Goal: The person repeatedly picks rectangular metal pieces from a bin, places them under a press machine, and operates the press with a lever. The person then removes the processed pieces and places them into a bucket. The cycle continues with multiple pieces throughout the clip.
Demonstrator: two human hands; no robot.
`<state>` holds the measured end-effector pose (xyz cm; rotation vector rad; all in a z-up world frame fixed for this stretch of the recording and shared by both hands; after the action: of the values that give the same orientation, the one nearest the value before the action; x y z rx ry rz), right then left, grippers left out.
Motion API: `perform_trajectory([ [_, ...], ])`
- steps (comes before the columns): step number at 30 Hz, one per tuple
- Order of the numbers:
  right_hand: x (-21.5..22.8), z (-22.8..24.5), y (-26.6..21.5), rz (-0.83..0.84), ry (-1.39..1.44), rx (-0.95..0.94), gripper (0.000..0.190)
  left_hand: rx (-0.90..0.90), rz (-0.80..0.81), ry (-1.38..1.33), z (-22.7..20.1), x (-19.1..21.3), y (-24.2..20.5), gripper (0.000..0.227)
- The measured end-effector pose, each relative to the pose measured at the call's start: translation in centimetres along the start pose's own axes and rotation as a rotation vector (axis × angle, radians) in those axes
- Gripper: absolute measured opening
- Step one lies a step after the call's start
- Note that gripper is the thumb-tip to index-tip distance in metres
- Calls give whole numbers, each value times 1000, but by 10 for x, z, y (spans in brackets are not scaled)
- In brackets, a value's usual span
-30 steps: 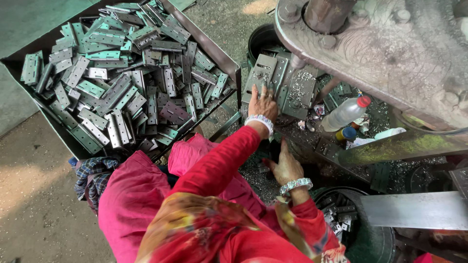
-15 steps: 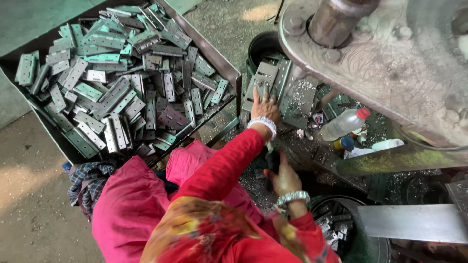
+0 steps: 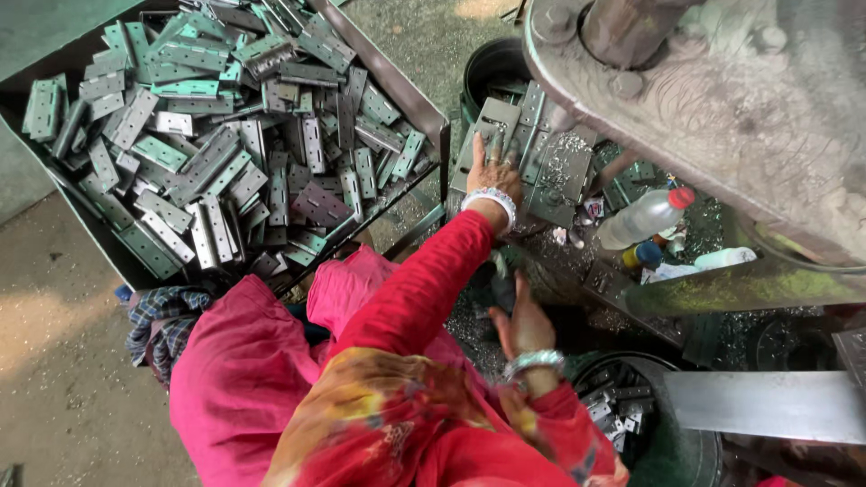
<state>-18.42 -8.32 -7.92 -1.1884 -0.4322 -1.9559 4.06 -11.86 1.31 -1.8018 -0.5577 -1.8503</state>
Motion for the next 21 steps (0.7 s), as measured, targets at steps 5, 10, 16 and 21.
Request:
perform_trajectory([
  [5,5,2,3,-2,48,-64,90,53,59,-104,5,-2,2,55],
  [10,-18,-7,6,201,-64,-168,87,34,104,-19,8,-9,7,53],
  [16,0,3,6,-162,157,67,90,49,-92,-34,6,1,15,61],
  [21,-7,-5,14,149,13,-110,89,50,76,-84,9,-8,29,49],
])
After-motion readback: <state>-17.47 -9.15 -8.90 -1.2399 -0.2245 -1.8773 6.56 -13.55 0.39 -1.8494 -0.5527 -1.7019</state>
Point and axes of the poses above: each hand's wrist, its own y-axis towards the middle knuckle, its own x-axis out of the back of the hand, z = x × y, the point moved 7 cm from there along y, towards the middle knuckle, and after that the axes turned 2 degrees about -z, right-handed, at the moved point
